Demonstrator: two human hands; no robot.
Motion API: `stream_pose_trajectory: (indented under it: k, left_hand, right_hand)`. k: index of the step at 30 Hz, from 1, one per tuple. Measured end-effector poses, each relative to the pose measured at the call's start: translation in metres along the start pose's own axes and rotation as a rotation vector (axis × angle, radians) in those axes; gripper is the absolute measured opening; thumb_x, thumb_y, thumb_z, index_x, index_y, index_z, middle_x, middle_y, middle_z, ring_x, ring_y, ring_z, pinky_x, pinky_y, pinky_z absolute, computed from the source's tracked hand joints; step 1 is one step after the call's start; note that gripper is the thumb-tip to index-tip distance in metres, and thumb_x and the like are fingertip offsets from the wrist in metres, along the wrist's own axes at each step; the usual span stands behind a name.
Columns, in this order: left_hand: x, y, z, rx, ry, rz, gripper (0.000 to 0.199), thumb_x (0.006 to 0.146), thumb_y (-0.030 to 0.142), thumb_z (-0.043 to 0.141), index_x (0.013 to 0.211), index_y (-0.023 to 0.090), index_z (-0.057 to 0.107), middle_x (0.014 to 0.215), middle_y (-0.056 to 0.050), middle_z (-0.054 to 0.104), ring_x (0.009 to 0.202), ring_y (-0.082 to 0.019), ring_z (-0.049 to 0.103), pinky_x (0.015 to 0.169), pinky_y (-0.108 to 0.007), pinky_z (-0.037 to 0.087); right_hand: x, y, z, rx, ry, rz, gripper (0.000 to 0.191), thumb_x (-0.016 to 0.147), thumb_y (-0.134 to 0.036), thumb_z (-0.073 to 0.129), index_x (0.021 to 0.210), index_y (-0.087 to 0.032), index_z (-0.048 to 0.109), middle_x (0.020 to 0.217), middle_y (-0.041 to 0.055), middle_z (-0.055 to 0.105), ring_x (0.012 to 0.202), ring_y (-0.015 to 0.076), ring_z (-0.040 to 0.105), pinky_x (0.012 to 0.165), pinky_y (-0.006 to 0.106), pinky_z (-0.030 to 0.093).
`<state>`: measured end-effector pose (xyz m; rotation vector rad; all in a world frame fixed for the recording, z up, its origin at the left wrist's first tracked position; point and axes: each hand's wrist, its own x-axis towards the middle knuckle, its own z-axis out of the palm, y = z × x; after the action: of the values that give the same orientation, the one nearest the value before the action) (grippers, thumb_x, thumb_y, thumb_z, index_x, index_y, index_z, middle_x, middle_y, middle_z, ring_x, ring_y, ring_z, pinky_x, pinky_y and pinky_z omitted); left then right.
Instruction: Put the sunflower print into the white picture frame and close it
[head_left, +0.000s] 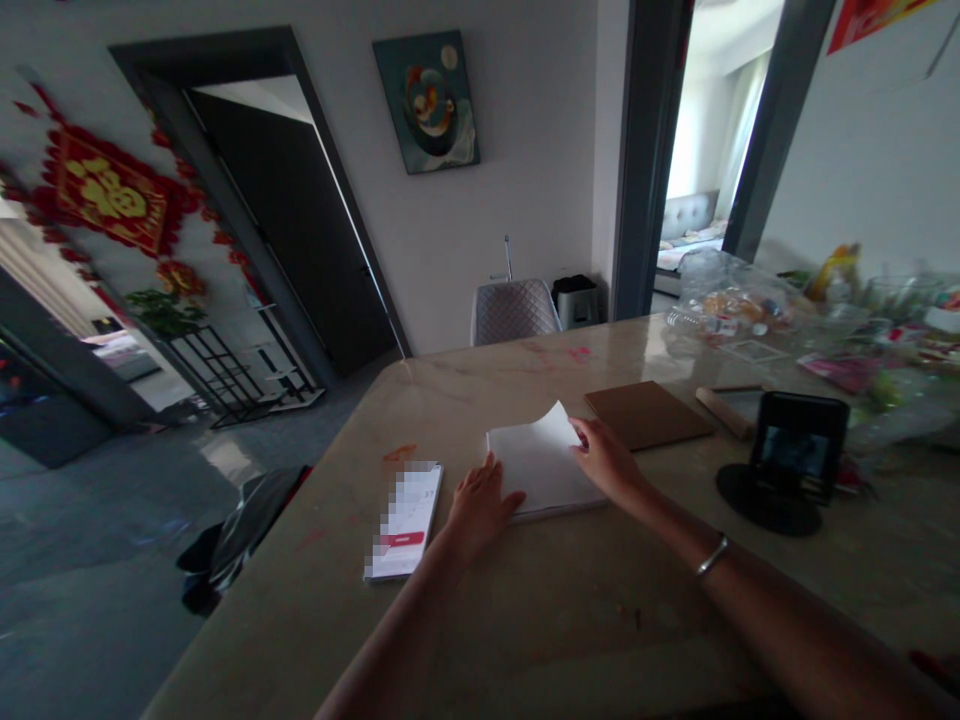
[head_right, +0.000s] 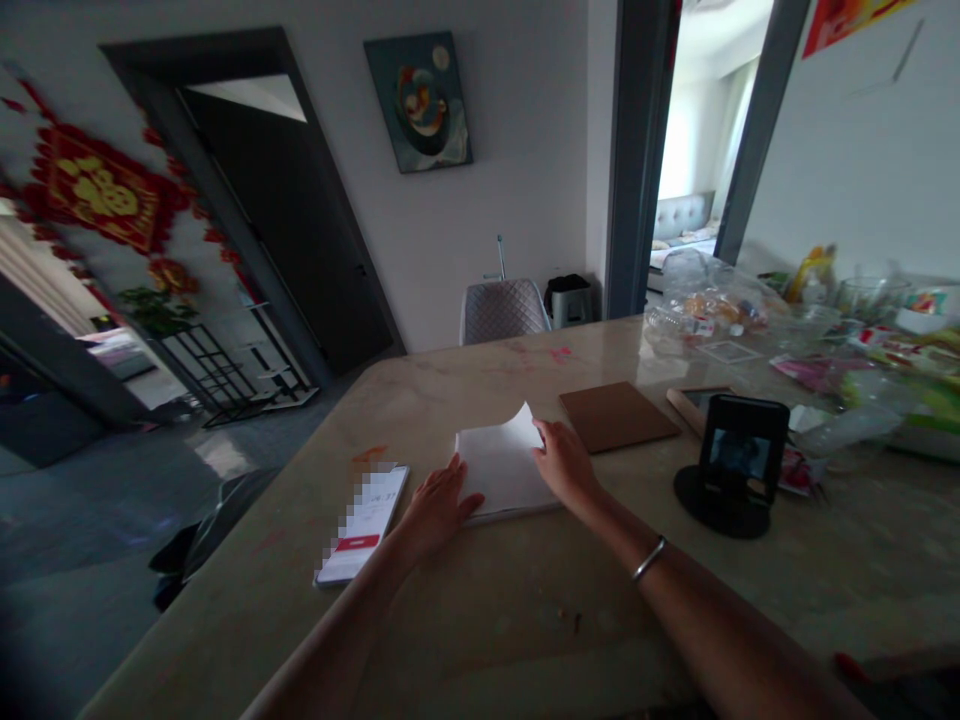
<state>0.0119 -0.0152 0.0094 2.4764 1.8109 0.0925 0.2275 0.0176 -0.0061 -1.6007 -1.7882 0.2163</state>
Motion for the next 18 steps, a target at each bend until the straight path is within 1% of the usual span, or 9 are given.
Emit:
stream_pose_trajectory:
  k: [2, 5, 7, 9, 11, 13, 15, 16, 18]
  left_hand:
    - [0.000, 0.000, 0.000, -0.003, -0.004, 0.005, 0.057, 0.083, 0.046, 0.036, 0.127, 0.010, 0.038, 0.140, -0.019, 0.027, 0.123, -0.030, 0.034, 0.097, -0.044, 0.030]
    - [0.001, -0.001, 0.001, -0.013, 0.017, 0.002, 0.054, 0.083, 0.045, 0.038, 0.126, 0.012, 0.040, 0.139, -0.017, 0.029, 0.123, -0.029, 0.035, 0.097, -0.042, 0.031]
    - [0.003, 0.000, 0.001, -0.028, 0.073, -0.025, 0.051, 0.083, 0.045, 0.039, 0.124, 0.015, 0.043, 0.139, -0.015, 0.032, 0.121, -0.028, 0.037, 0.096, -0.041, 0.033]
    - [0.005, 0.000, -0.001, -0.055, 0.154, -0.060, 0.048, 0.083, 0.044, 0.039, 0.123, 0.017, 0.044, 0.137, -0.012, 0.036, 0.121, -0.027, 0.038, 0.097, -0.040, 0.032]
    - [0.007, 0.001, -0.004, -0.114, 0.236, -0.058, 0.047, 0.084, 0.044, 0.037, 0.123, 0.017, 0.045, 0.134, -0.011, 0.040, 0.122, -0.025, 0.037, 0.099, -0.040, 0.030]
    - [0.008, 0.003, -0.008, -0.231, 0.296, -0.015, 0.047, 0.085, 0.044, 0.036, 0.122, 0.017, 0.046, 0.131, -0.010, 0.044, 0.121, -0.023, 0.038, 0.100, -0.040, 0.029]
    - [0.007, 0.007, -0.012, -0.434, 0.305, 0.029, 0.047, 0.085, 0.044, 0.036, 0.122, 0.017, 0.047, 0.128, -0.010, 0.048, 0.118, -0.023, 0.041, 0.099, -0.040, 0.031]
    - [0.005, 0.011, -0.014, -0.564, 0.283, 0.046, 0.048, 0.084, 0.045, 0.037, 0.123, 0.018, 0.046, 0.127, -0.010, 0.049, 0.116, -0.022, 0.043, 0.097, -0.040, 0.034]
    - [0.000, 0.018, -0.017, -0.860, 0.174, 0.084, 0.053, 0.083, 0.047, 0.039, 0.127, 0.018, 0.040, 0.126, -0.011, 0.049, 0.113, -0.022, 0.047, 0.091, -0.038, 0.040]
  right_hand:
    - [0.002, -0.003, -0.003, 0.153, 0.047, 0.043, 0.046, 0.071, -0.020, 0.048, 0.116, -0.014, 0.050, 0.092, 0.0089, 0.063, 0.081, 0.0173, 0.059, 0.075, 0.030, 0.045]
    - [0.005, -0.004, -0.008, 0.371, 0.047, 0.138, 0.043, 0.069, -0.026, 0.047, 0.111, -0.015, 0.054, 0.082, 0.0062, 0.065, 0.069, 0.0163, 0.059, 0.066, 0.029, 0.046]
    - [0.007, -0.002, -0.011, 0.539, 0.071, 0.184, 0.043, 0.069, -0.033, 0.048, 0.106, -0.014, 0.057, 0.083, 0.0066, 0.065, 0.069, 0.0171, 0.060, 0.063, 0.029, 0.046]
    - [0.009, -0.001, -0.014, 0.707, 0.139, 0.206, 0.047, 0.068, -0.040, 0.049, 0.106, -0.012, 0.056, 0.088, 0.0087, 0.066, 0.074, 0.0184, 0.060, 0.064, 0.029, 0.046]
    - [0.009, -0.003, -0.019, 0.826, 0.224, 0.202, 0.052, 0.069, -0.044, 0.050, 0.108, -0.011, 0.054, 0.092, 0.0101, 0.065, 0.077, 0.0188, 0.060, 0.065, 0.030, 0.047]
    - [0.007, -0.010, -0.024, 0.862, 0.326, 0.171, 0.051, 0.070, -0.045, 0.050, 0.108, -0.012, 0.052, 0.093, 0.0101, 0.064, 0.079, 0.0183, 0.059, 0.069, 0.031, 0.047]
    - [0.001, -0.019, -0.029, 0.843, 0.414, 0.104, 0.047, 0.072, -0.043, 0.050, 0.109, -0.014, 0.052, 0.095, 0.0098, 0.063, 0.083, 0.0178, 0.058, 0.072, 0.031, 0.047]
    - [-0.004, -0.025, -0.030, 0.824, 0.439, 0.051, 0.044, 0.075, -0.042, 0.049, 0.109, -0.015, 0.052, 0.097, 0.0098, 0.062, 0.086, 0.0176, 0.058, 0.073, 0.030, 0.047]
    - [-0.014, -0.036, -0.031, 0.760, 0.371, -0.089, 0.038, 0.079, -0.039, 0.047, 0.110, -0.018, 0.052, 0.104, 0.0098, 0.060, 0.091, 0.0170, 0.057, 0.075, 0.029, 0.047]
